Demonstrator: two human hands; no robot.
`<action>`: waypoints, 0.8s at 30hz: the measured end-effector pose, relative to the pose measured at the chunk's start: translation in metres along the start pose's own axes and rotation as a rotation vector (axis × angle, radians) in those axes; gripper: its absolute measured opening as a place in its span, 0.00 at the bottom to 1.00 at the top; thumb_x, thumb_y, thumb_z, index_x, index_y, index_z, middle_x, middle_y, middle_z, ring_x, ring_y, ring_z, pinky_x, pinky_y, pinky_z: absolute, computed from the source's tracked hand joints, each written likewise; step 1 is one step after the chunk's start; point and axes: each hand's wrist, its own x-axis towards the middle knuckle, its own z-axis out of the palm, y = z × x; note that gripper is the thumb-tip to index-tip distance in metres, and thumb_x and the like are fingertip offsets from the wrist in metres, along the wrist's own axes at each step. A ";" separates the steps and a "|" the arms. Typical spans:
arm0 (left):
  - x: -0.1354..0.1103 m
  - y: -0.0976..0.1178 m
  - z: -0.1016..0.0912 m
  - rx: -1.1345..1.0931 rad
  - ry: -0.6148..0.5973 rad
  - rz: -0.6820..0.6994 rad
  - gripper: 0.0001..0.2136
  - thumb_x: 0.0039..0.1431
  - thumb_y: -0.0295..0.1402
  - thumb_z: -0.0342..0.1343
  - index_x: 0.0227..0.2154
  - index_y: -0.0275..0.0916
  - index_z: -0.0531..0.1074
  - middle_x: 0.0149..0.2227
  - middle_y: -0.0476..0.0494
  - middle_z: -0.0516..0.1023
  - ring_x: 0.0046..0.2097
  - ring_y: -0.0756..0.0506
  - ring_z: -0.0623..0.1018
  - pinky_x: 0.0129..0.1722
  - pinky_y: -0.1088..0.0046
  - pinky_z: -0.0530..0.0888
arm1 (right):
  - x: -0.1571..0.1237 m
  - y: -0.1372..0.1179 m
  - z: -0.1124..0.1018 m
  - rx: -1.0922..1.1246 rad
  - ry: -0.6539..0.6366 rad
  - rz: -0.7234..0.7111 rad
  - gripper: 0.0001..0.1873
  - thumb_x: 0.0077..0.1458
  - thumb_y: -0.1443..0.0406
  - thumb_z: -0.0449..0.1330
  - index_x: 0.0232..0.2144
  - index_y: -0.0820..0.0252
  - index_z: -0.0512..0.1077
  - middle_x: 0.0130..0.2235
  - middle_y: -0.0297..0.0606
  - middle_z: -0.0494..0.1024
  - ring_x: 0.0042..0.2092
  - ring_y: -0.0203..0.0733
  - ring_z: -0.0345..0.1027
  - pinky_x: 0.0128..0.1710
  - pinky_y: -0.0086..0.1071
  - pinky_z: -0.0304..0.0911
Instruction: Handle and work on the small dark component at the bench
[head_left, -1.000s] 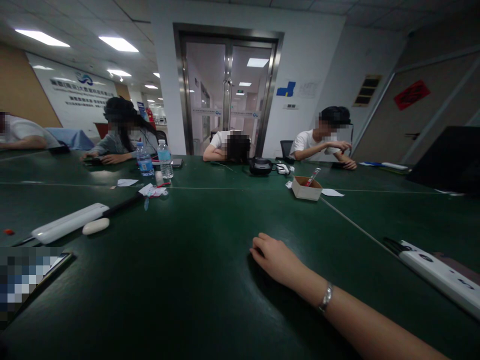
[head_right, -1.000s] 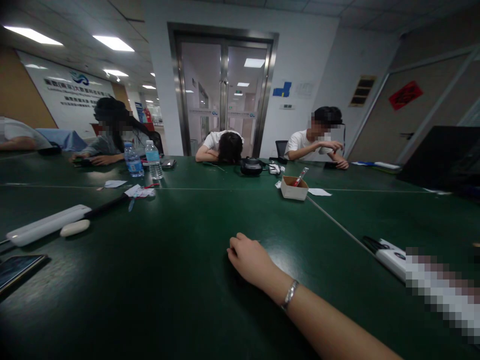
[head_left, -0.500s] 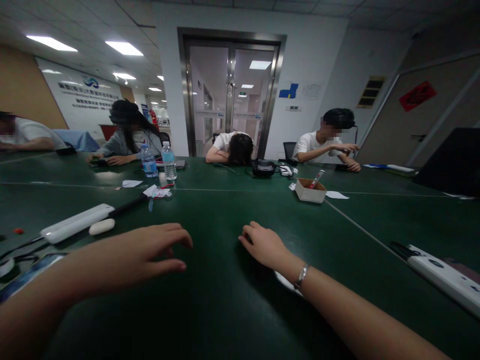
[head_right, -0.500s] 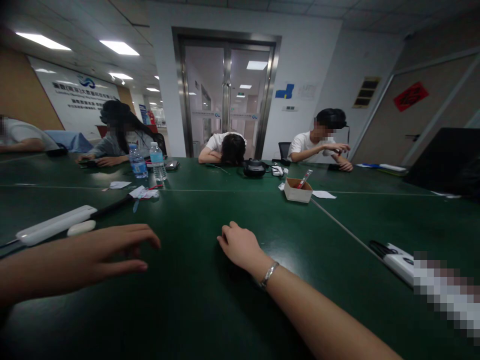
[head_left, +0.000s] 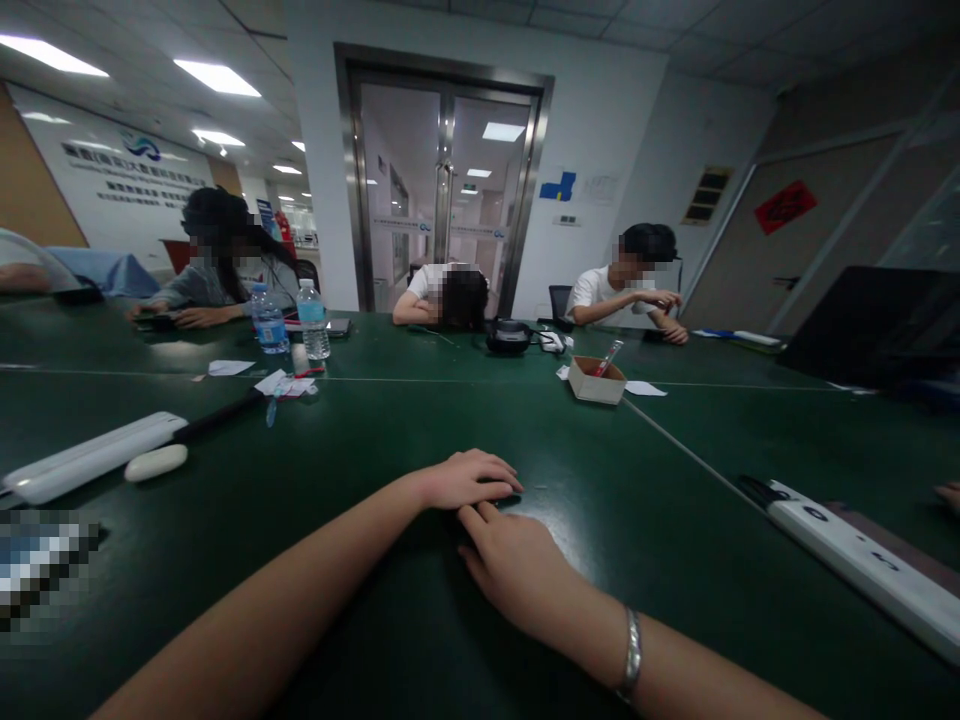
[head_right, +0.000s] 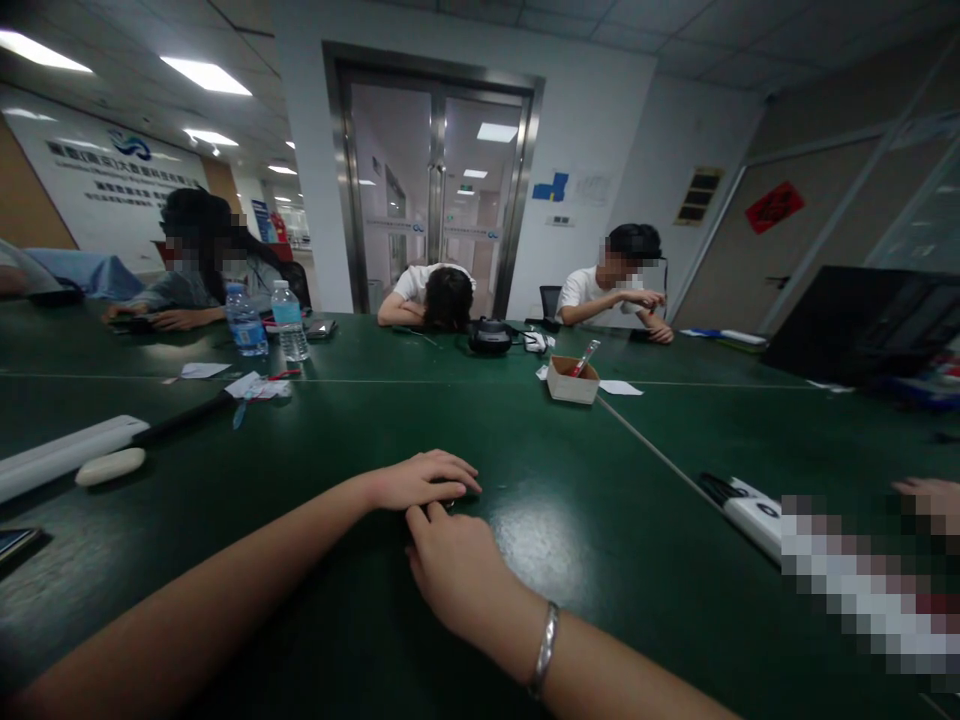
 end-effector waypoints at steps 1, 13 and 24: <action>0.002 -0.001 0.002 0.002 0.003 -0.001 0.14 0.60 0.40 0.45 0.44 0.47 0.72 0.52 0.47 0.69 0.55 0.45 0.65 0.56 0.65 0.56 | 0.001 0.002 0.001 0.006 0.009 -0.001 0.15 0.56 0.63 0.52 0.47 0.57 0.64 0.47 0.47 0.69 0.39 0.46 0.69 0.34 0.33 0.62; -0.012 -0.020 0.001 0.097 0.226 -0.108 0.17 0.59 0.44 0.44 0.33 0.39 0.73 0.36 0.45 0.72 0.40 0.47 0.71 0.41 0.73 0.66 | 0.015 0.017 0.001 -0.062 0.064 -0.034 0.12 0.59 0.65 0.48 0.44 0.60 0.65 0.43 0.44 0.71 0.38 0.42 0.68 0.35 0.31 0.60; -0.036 -0.105 -0.053 0.052 0.665 -0.647 0.16 0.58 0.44 0.44 0.25 0.38 0.69 0.25 0.45 0.72 0.28 0.47 0.72 0.31 0.73 0.65 | 0.112 0.087 0.009 0.231 0.228 0.283 0.09 0.51 0.59 0.58 0.29 0.59 0.67 0.33 0.36 0.72 0.33 0.37 0.65 0.28 0.28 0.55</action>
